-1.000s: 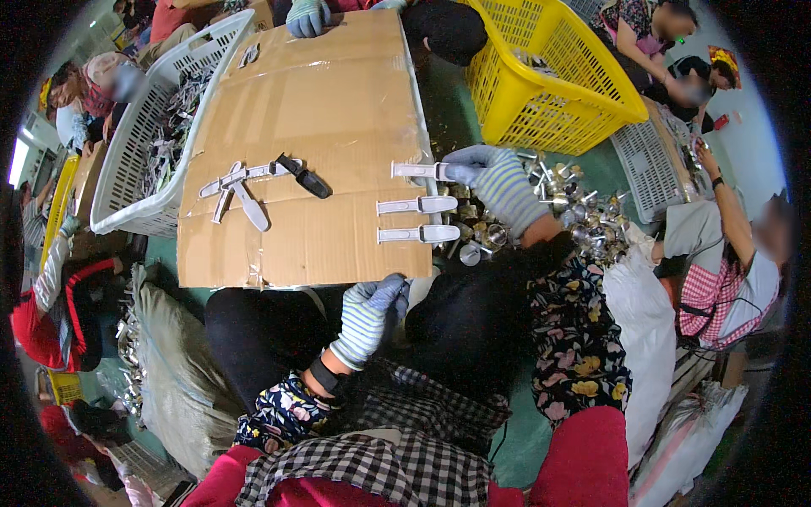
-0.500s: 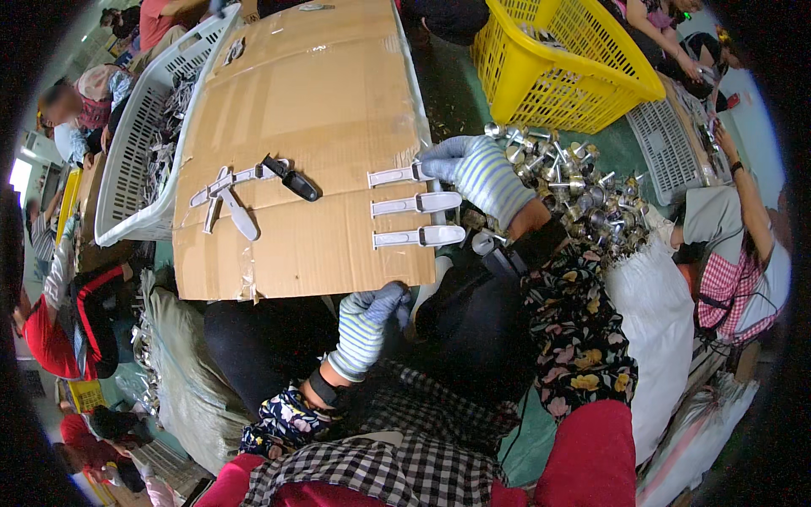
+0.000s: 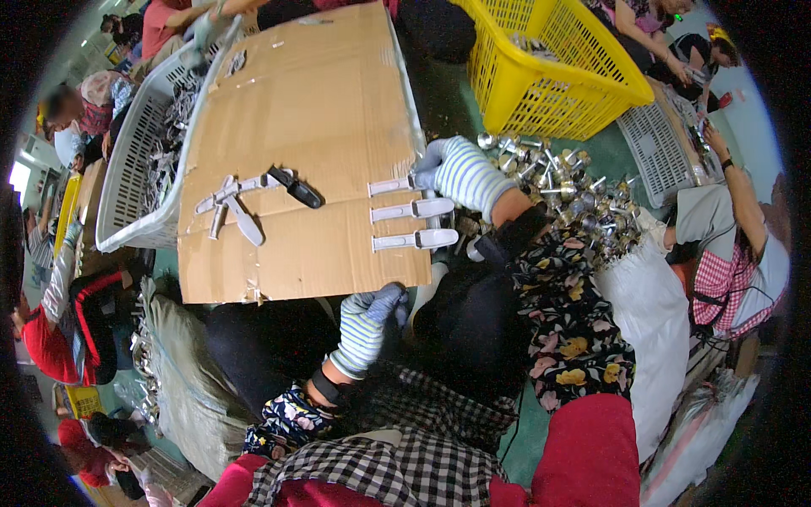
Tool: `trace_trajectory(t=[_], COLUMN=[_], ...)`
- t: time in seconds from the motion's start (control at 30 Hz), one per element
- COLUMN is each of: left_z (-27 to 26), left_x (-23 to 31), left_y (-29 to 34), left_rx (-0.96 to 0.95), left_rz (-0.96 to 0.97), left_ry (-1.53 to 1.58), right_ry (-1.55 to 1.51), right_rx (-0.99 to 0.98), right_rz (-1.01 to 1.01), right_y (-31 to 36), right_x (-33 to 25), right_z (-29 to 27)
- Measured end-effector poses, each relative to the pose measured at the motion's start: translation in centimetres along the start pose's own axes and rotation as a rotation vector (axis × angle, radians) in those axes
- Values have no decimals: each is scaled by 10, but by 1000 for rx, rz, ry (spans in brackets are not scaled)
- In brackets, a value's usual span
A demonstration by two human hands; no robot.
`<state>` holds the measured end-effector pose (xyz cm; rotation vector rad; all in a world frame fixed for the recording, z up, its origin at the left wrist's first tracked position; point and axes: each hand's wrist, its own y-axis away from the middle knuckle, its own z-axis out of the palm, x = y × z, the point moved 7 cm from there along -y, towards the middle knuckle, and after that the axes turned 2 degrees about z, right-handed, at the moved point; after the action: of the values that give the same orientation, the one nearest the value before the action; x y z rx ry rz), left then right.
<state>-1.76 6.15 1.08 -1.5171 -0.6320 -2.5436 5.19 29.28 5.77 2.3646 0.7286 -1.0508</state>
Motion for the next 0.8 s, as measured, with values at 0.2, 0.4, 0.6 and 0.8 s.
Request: trace_trajectory(t=[0.2,0.4,0.6,0.8], left_z=[-6,-8,-18,-26], left_x=[-12,-8,-15,-41], left_y=[2,2,-6,-15], left_rx=[-14,-56,-62,-73], left_rz=[-56,-56,250,310], left_ry=[33,-14,-90,100], right_ry=[226,564,787,811], right_rx=[5,348,270,330], right_rz=[-72,-216,-315,-38], right_y=[3,56,27,7], right_x=[-4,-101,-154,-152], right_z=[-4,-28,107,119])
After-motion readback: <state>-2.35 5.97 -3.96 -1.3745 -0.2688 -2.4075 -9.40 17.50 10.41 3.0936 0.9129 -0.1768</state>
